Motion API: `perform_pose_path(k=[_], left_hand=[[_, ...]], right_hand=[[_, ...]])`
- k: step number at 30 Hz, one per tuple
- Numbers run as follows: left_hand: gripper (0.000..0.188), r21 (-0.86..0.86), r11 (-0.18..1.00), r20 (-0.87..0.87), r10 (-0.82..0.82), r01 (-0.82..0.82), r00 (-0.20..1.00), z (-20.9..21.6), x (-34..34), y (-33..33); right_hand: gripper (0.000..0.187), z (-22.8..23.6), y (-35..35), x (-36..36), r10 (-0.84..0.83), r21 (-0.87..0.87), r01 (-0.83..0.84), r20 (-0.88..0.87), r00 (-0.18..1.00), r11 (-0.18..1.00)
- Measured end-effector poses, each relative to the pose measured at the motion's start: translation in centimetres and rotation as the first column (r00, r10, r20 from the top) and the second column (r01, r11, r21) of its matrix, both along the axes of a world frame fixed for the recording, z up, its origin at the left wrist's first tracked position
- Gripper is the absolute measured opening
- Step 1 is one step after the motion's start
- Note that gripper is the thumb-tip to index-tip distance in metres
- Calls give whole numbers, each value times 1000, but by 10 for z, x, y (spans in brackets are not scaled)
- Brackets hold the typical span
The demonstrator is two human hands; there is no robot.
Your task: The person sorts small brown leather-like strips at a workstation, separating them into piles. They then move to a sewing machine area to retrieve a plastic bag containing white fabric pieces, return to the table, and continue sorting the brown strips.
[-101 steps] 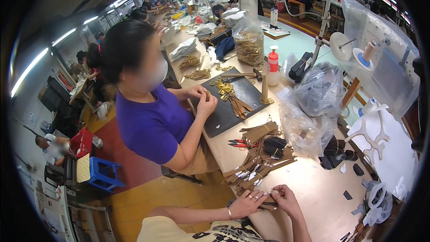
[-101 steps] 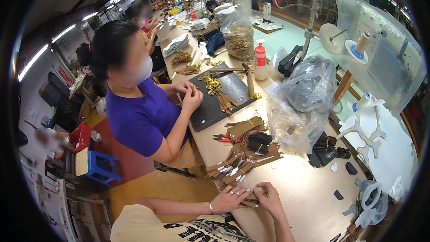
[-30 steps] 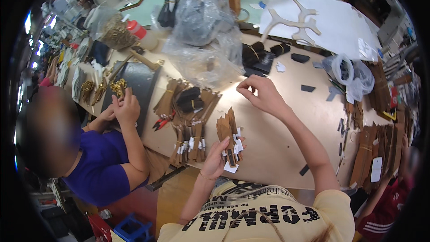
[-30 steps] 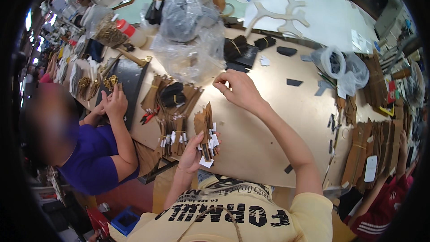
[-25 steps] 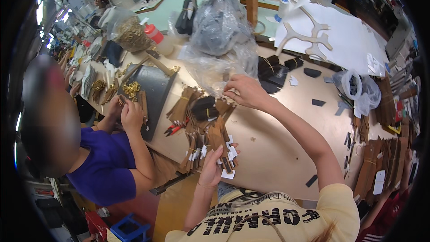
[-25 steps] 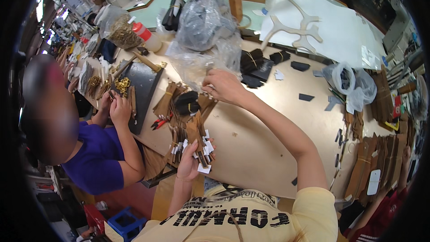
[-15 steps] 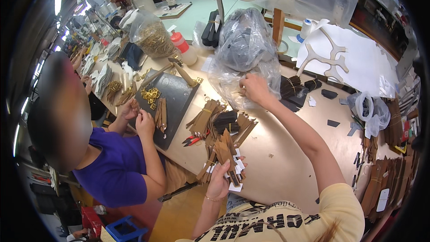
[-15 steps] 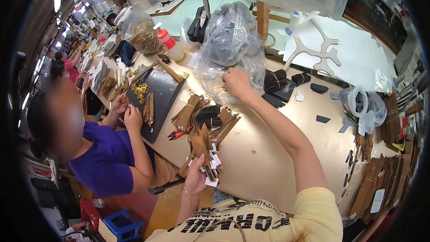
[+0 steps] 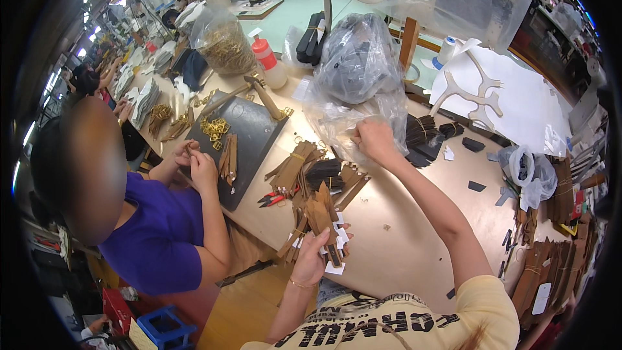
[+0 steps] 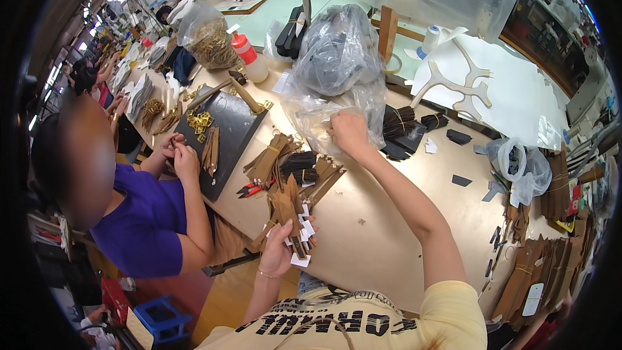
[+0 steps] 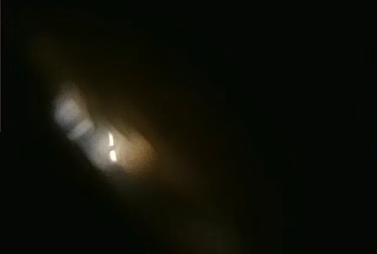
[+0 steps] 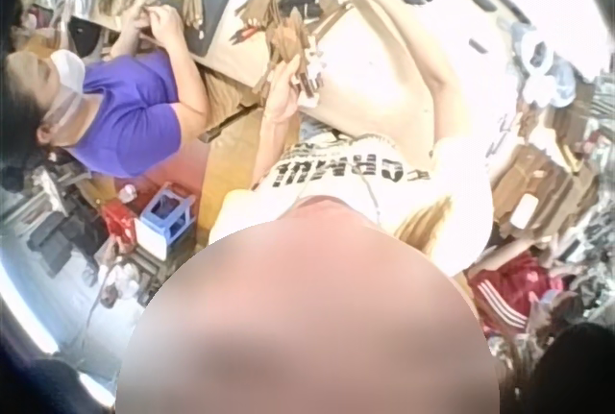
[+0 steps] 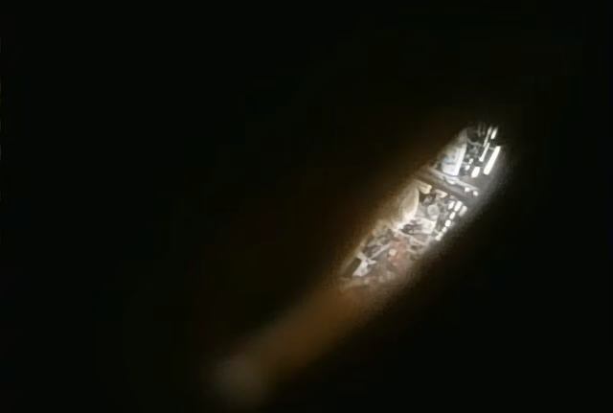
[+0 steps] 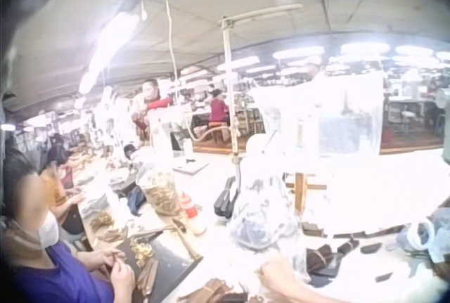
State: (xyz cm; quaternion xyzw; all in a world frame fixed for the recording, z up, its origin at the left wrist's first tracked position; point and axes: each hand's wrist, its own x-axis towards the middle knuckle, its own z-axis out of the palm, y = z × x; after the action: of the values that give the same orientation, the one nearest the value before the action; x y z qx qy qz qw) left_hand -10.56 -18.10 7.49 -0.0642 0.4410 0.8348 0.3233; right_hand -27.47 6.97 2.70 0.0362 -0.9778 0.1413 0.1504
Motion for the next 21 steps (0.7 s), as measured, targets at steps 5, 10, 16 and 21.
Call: perform_pose_path(k=[5,10,16,21], left_hand=[[41,92,994,-21,-54,56,998,-2,1,-2],[42,97,994,-13,-53,54,999,1,0,2],[47,159,987,-108,-12,29,994,7,-10,15],[51,157,988,-151,27,-2,988,9,-12,19]], right_hand=[[21,25,13,16,207,-671,-32,184,961,741],[19,51,32,42,306,-927,150,261,916,344],[20,67,25,64,249,-899,93,216,944,429],[24,74,24,64,-32,-297,45,49,998,954]])
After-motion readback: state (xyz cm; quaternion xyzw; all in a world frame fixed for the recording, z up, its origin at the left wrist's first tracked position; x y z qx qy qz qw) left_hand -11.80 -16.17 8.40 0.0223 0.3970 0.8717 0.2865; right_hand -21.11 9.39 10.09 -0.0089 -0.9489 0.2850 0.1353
